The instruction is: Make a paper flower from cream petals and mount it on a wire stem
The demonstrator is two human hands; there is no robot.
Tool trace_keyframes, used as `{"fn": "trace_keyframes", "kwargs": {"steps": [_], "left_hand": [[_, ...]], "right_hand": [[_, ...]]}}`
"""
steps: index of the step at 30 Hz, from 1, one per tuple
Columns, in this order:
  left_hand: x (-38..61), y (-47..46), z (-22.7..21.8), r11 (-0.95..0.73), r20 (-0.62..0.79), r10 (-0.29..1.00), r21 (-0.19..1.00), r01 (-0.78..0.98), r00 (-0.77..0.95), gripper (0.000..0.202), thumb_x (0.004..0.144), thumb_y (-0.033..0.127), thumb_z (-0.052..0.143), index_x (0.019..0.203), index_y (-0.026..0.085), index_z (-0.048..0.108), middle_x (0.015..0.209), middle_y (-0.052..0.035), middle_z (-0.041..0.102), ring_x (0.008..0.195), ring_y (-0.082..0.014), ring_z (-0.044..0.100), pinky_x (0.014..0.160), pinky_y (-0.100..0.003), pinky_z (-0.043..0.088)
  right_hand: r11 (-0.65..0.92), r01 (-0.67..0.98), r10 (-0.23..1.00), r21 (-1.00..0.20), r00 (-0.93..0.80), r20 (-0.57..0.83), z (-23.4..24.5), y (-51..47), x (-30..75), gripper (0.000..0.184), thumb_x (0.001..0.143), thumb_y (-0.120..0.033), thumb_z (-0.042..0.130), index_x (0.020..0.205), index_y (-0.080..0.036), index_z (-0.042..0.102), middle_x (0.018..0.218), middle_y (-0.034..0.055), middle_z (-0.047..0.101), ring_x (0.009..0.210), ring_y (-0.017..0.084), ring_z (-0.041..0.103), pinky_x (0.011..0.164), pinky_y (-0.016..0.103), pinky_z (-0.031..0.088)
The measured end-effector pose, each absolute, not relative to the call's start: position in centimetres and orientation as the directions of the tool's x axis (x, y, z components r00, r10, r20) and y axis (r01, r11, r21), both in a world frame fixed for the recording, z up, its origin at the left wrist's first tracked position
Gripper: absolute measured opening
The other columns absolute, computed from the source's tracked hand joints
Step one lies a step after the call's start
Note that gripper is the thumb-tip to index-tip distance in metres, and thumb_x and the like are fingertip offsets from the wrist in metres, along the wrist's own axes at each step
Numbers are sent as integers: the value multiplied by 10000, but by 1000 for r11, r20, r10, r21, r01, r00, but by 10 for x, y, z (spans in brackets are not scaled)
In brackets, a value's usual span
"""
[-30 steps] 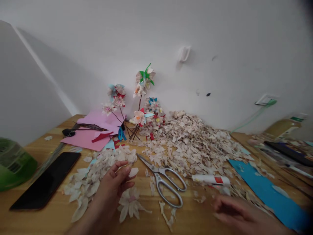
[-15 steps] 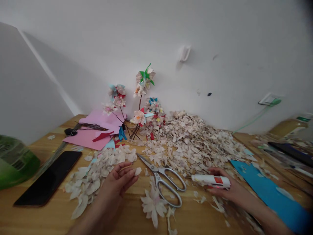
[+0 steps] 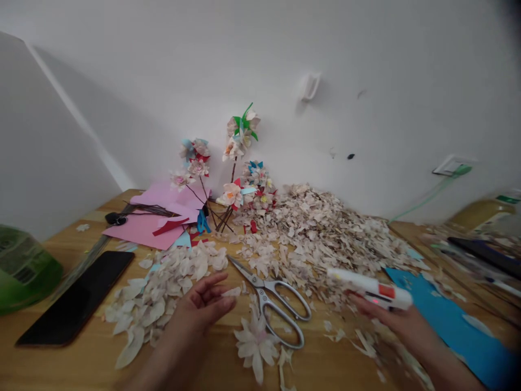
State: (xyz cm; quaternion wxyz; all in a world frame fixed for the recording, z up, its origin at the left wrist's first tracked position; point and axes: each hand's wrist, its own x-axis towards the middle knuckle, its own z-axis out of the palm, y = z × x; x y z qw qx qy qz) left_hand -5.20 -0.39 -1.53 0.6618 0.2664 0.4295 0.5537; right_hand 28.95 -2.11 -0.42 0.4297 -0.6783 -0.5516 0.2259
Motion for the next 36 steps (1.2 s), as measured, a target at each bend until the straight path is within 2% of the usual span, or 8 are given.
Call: {"fn": "trace_keyframes", "kwargs": {"steps": [3, 5, 7, 11, 16, 20, 26, 36], "left_hand": [[-51, -3, -20, 243, -272, 962, 829, -504, 15, 454, 431, 220, 885, 857, 199, 729, 676, 2, 722, 659, -105, 662, 645, -169, 537], [-51, -4, -20, 257, -293, 956, 825, -504, 9, 447, 418, 234, 888, 835, 203, 729, 661, 5, 718, 642, -117, 661, 625, -200, 551], [-50, -5, -18, 284, -329, 944, 825, -489, -6, 442, 409, 243, 890, 817, 199, 724, 646, 6, 711, 622, -128, 655, 570, -217, 558], [-48, -9, -11, 335, -370, 929, 812, -478, 22, 449, 394, 227, 895, 801, 181, 711, 598, 20, 685, 563, -109, 627, 510, -203, 545], [-47, -11, -5, 380, -369, 922, 793, -477, 120, 459, 429, 208, 885, 844, 186, 689, 595, 31, 679, 569, -119, 633, 510, -234, 565], [-45, -14, -4, 377, -366, 923, 797, -472, 120, 476, 424, 204, 888, 850, 178, 678, 597, 24, 686, 581, -130, 643, 478, -216, 557], [-43, -16, -4, 374, -357, 925, 795, -478, 130, 482, 446, 192, 883, 876, 178, 667, 591, 43, 668, 534, -106, 621, 456, -205, 550], [-43, -15, -1, 388, -374, 919, 789, -477, 129, 486, 429, 199, 887, 862, 173, 669, 606, 27, 678, 543, -122, 631, 453, -215, 550]], "right_hand": [[87, 478, 942, -874, 245, 228, 12, -26, 270, 259, 639, -476, 687, 585, -223, 687, 492, 16, 653, 507, 205, 627, 506, 260, 528], [103, 466, 950, -879, 216, 226, 17, -30, 248, 254, 611, -453, 718, 501, -244, 625, 523, 5, 670, 536, 207, 646, 520, 253, 542], [116, 464, 955, -878, 192, 227, 16, -34, 224, 204, 597, -443, 726, 621, -251, 658, 622, 4, 704, 607, 223, 666, 559, 266, 562], [219, 519, 968, -826, -12, 250, 10, -35, 187, 215, 682, -469, 652, 707, -256, 674, 638, 2, 699, 555, 206, 644, 517, 276, 559], [309, 541, 951, -782, -174, 255, 3, -34, 180, 254, 723, -484, 611, 632, -250, 648, 588, -3, 667, 520, 178, 620, 484, 251, 545], [255, 553, 967, -793, -130, 220, 2, -37, 181, 274, 738, -495, 588, 630, -249, 643, 546, -9, 639, 482, 171, 600, 447, 245, 526], [311, 592, 950, -744, -173, 260, -1, -39, 184, 238, 745, -435, 577, 616, -241, 627, 530, -13, 629, 468, 168, 605, 416, 226, 504], [227, 584, 972, -780, -87, 217, 6, -42, 178, 253, 730, -452, 590, 575, -252, 609, 524, -17, 638, 481, 178, 620, 455, 253, 537]]}}
